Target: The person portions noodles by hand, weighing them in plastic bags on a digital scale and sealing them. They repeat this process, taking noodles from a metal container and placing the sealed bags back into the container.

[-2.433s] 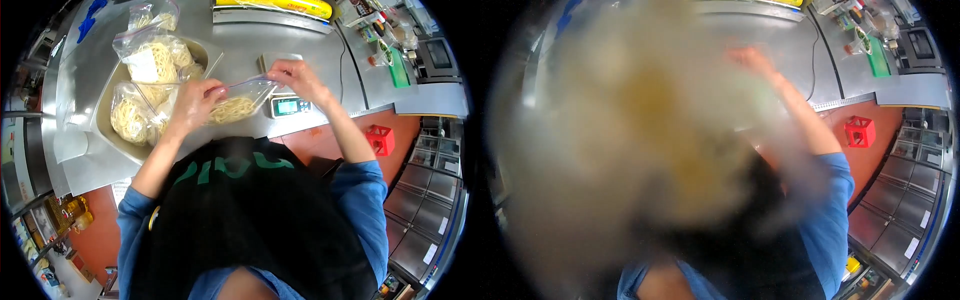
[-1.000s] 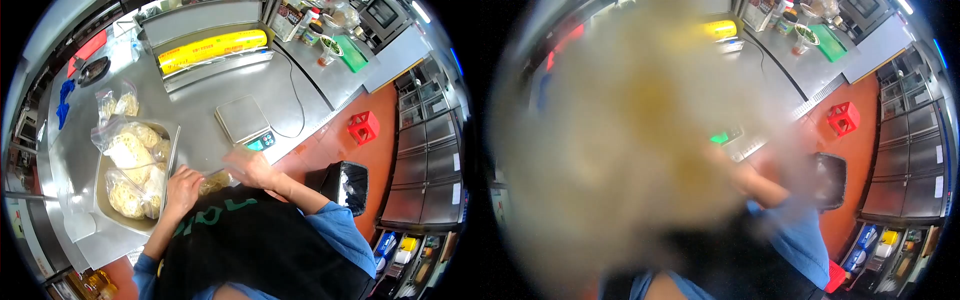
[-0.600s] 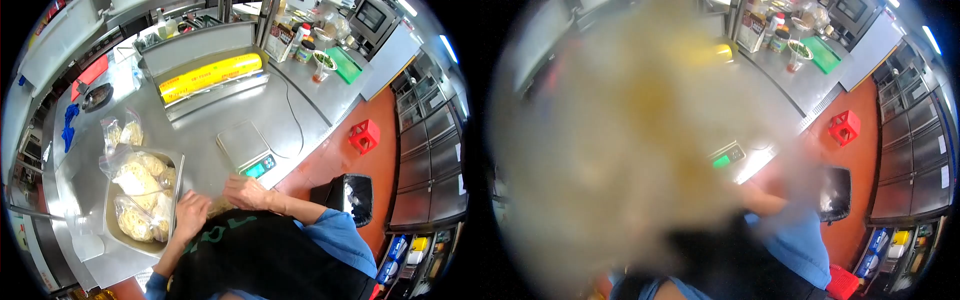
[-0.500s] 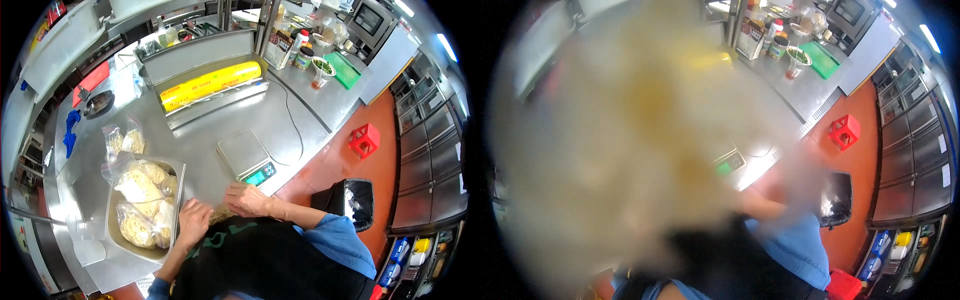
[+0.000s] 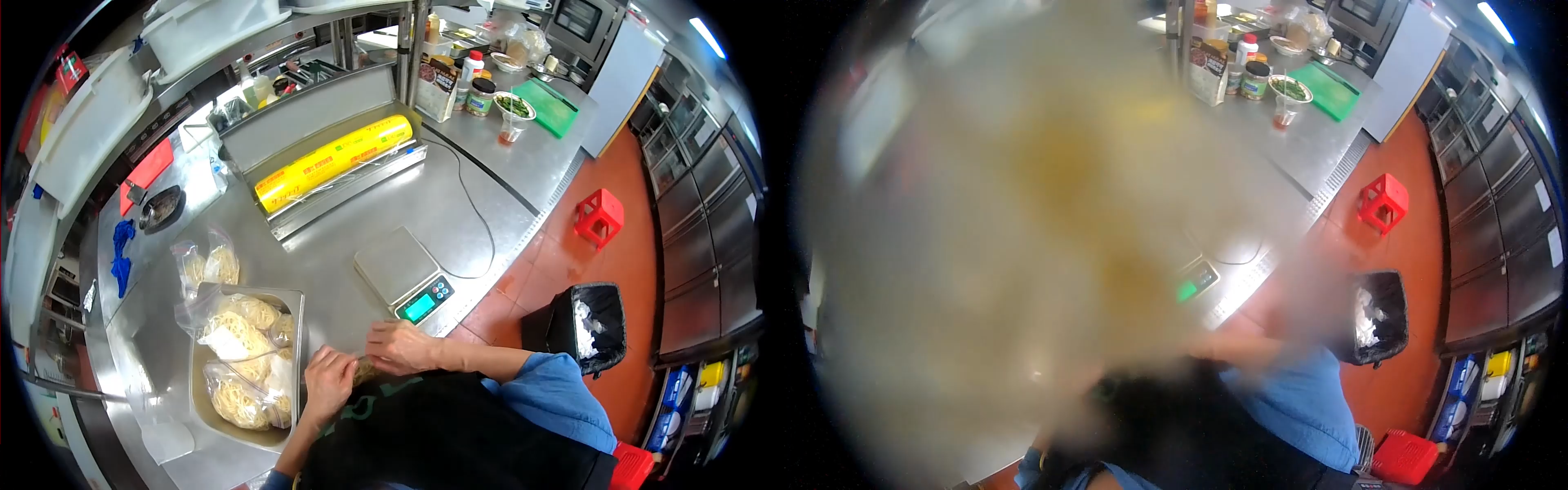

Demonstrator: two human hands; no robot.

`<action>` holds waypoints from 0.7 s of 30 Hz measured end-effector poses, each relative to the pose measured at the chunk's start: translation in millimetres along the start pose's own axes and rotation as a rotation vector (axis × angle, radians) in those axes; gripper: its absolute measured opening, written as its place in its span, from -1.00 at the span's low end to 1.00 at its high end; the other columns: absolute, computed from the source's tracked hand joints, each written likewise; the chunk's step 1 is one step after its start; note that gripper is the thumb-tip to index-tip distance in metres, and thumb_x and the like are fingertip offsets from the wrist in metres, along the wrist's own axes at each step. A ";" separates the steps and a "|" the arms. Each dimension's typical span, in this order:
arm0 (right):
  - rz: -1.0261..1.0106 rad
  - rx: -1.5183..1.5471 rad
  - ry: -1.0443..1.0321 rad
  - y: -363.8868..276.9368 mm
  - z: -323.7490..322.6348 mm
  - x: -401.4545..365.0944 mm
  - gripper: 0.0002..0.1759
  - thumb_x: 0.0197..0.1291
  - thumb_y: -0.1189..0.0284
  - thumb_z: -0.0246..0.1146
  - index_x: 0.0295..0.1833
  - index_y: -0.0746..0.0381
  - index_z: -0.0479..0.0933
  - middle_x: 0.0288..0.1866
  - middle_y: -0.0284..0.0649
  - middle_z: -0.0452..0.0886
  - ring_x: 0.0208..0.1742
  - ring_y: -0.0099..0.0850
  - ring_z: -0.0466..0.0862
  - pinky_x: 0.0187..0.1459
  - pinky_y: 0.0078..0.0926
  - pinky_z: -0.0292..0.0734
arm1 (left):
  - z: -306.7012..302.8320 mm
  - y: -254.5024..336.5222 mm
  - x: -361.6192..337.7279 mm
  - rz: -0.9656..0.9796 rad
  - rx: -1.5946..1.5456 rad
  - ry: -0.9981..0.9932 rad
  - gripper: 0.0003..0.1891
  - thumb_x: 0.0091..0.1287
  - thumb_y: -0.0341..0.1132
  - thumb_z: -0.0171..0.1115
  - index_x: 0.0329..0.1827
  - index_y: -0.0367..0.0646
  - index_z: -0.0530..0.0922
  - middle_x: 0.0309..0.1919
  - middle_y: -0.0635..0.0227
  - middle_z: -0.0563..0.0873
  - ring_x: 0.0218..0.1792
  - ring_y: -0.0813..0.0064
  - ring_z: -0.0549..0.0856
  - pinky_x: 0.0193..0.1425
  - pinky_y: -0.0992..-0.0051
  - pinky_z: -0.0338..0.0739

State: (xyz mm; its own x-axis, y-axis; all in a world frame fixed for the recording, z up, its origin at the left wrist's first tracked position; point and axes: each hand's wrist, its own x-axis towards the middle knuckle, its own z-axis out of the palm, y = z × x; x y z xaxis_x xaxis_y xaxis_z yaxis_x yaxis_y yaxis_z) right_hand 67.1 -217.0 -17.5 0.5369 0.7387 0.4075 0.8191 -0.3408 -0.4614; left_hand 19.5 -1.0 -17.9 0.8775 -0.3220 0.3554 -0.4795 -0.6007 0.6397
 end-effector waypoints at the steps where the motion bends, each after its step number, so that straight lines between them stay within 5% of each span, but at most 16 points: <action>1: 0.007 -0.009 0.006 -1.8 -1.1 0.4 -0.79 -0.04 0.48 0.44 -0.35 0.22 0.52 -0.32 -0.21 0.56 -0.19 -0.19 0.62 -0.26 -0.23 0.59 | -0.5 1.1 0.6 -0.012 -0.009 0.005 -0.94 0.16 -0.50 0.41 -0.33 -0.22 0.69 -0.38 0.28 0.72 -0.27 0.20 0.66 -0.14 0.26 0.57; 21: -0.086 -0.069 -0.110 -2.8 7.3 8.3 -0.81 0.04 0.39 0.40 -0.35 0.20 0.52 -0.29 -0.26 0.55 -0.13 -0.24 0.62 -0.09 -0.27 0.57 | -17.6 6.2 -7.8 0.021 0.132 -0.052 -0.95 0.19 -0.48 0.39 -0.34 -0.20 0.67 -0.39 0.28 0.69 -0.25 0.20 0.64 -0.13 0.27 0.56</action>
State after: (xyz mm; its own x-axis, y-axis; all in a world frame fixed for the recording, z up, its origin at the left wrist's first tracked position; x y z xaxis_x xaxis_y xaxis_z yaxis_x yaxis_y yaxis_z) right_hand 67.8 -205.7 -18.6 0.4420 0.8248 0.3526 0.8751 -0.3102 -0.3714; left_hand 9.6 10.6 -4.8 0.8680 -0.3714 0.3295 -0.4958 -0.6831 0.5362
